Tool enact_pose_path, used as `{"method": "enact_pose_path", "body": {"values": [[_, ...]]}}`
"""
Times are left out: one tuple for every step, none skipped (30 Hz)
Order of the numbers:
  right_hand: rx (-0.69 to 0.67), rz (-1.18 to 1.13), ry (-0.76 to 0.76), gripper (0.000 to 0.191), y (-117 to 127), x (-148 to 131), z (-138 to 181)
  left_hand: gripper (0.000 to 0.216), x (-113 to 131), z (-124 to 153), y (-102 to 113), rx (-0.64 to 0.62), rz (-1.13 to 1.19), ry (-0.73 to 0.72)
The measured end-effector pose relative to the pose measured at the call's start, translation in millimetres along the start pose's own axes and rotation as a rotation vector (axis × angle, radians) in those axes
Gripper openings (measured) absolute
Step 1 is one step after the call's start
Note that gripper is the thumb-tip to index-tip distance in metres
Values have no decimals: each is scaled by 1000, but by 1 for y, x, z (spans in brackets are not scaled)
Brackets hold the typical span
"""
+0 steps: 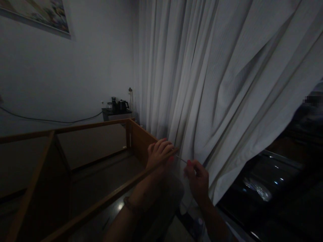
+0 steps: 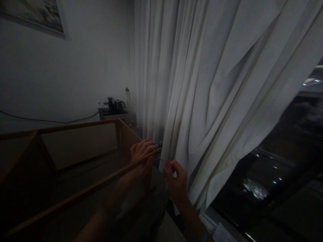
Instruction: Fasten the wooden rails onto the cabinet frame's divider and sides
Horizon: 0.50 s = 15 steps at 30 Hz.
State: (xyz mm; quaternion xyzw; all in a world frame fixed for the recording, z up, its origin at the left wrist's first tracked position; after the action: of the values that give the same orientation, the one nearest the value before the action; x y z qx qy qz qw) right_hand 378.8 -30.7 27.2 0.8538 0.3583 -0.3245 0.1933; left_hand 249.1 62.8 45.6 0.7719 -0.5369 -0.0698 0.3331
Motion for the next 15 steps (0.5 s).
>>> {"method": "enact_pose_path", "body": {"values": [[1,-1,4,38,1,1,1,31,0,0,2,8,-6,8],[2,0,7,38,1,2,2,32,1,0,4,21,-8,17],[1,0,9,38,2,3,3,34,1,-1,6,40,-7,26],[3,1,10,38,3,4,4,36,1,-1,7,61,-3,35],[3,0,9,38,3,5,5,38,2,-1,9,79,3,44],[5,-4,8,39,4,6,6,41,2,-1,10,98,12,50],[11,-9,7,39,5,6,7,44,2,0,10,116,21,57],[21,-18,6,39,6,6,8,48,2,0,10,132,32,68],[36,-32,5,39,7,5,10,52,1,1,9,144,43,84],[52,-49,0,40,8,5,11,55,0,2,9,161,54,106],[65,-66,-9,40,8,4,13,59,-1,4,9,179,65,132],[76,-83,-21,41,8,4,15,62,-2,5,10,199,76,161],[81,-97,-35,41,7,3,18,65,-3,8,11,223,88,186],[80,-109,-51,41,6,3,22,68,-4,10,11,235,102,204],[80,-121,-71,41,4,4,25,72,-4,13,12,249,120,215]]}}
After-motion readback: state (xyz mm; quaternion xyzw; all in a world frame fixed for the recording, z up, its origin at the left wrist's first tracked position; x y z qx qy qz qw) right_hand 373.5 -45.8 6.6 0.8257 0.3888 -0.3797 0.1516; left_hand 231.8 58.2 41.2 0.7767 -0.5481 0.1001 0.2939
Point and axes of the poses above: each hand's wrist, its own z-axis away from the middle knuckle, its own y-axis out of the back of the hand, x = y × z, the point moved 6 cm from there along -z, towards the middle knuckle, and after that the axes turned 2 degrees about -z, right-handed, at the moved point
